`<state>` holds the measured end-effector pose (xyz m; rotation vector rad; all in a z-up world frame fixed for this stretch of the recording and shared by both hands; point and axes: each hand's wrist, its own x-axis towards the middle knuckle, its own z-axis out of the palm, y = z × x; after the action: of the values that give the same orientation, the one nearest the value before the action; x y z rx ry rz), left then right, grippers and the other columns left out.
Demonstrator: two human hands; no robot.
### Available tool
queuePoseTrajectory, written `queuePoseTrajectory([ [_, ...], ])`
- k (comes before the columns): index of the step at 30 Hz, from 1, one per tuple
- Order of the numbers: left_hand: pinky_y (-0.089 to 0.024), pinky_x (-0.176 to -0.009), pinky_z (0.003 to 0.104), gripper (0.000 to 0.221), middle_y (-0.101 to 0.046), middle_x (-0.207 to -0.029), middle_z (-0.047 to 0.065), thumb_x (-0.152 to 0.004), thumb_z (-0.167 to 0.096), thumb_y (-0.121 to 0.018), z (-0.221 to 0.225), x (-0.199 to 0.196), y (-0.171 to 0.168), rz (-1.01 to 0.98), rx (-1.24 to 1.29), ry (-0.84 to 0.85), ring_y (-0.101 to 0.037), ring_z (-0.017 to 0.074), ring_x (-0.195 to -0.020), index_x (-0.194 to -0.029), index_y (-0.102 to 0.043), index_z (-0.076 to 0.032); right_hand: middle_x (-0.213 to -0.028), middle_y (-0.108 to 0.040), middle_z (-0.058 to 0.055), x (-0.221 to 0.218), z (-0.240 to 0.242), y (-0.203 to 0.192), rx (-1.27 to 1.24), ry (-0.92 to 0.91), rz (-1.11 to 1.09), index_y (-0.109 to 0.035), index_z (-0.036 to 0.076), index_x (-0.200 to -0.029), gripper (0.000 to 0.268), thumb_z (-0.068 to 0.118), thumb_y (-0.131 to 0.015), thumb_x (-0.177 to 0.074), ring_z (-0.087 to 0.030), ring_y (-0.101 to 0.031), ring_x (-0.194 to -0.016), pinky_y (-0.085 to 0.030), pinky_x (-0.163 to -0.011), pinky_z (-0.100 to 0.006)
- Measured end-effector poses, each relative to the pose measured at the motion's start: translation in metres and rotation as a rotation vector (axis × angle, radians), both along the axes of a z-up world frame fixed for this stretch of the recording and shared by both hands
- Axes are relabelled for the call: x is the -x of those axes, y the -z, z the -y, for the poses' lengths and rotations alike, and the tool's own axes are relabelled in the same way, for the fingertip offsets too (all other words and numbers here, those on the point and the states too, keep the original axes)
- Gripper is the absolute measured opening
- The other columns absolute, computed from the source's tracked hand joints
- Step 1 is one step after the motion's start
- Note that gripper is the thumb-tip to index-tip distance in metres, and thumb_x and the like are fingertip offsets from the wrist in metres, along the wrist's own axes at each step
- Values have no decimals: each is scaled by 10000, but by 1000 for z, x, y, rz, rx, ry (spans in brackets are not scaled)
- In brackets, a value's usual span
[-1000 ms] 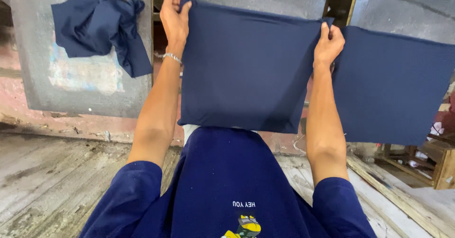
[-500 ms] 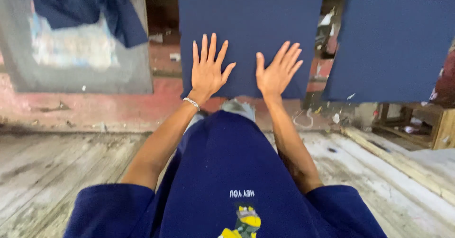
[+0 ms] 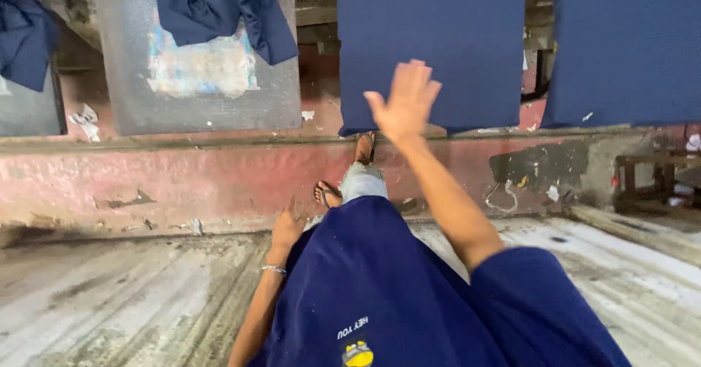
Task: Placing and smoothing pre-cut fabric pieces onto printing boards in preparation for screen printing.
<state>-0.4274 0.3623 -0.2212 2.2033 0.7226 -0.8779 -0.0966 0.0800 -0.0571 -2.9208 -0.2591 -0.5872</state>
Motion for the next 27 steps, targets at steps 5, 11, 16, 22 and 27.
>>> queuePoseTrajectory([
  [5,-472,-1074,549,694,-645,-1369,214,-946,-560,-658,-32,-19,-60,108,159,-80,-576,391,-1314,-1429,-612,-63,-1664,-235,-268,10,-72,-14,-22,-110,-266,-329,4,-1596,954,728,-500,-998,-422,-188,-1560,-69,-1248,-645],
  [11,-460,-1094,538,759,-644,-1382,177,-937,-645,-651,-61,-13,-66,94,285,-194,-590,354,-1305,-1463,-579,-103,-1530,-447,-291,-30,21,9,20,85,-12,-515,62,-1500,810,624,-707,-950,-473,-415,-1428,-281,-1137,-670],
  [16,-472,-1082,380,583,-669,-1379,164,-952,-363,-578,-107,22,-87,112,271,-253,-641,266,-1294,-1440,-568,-45,-1704,-28,-217,-96,32,-47,-118,522,-572,-118,91,-1659,913,726,-257,-1017,-379,-10,-1578,16,-1239,-623],
  [22,-574,-907,298,579,-755,-1247,95,-929,-363,-669,-182,-74,-173,-91,537,-302,-763,173,-1016,-1431,-572,-90,-1699,53,-216,-183,-57,-65,-177,474,-627,-114,163,-1682,905,741,-193,-989,-398,86,-1564,95,-1200,-678],
  [27,-504,-1009,556,410,-727,-1182,259,-999,-313,-599,-231,-252,-308,430,337,-97,-659,473,-1151,-1307,-699,-62,-1727,-8,-201,-248,-125,-44,-110,372,-591,-173,258,-1691,912,850,-194,-997,-393,90,-1574,88,-1217,-717],
])
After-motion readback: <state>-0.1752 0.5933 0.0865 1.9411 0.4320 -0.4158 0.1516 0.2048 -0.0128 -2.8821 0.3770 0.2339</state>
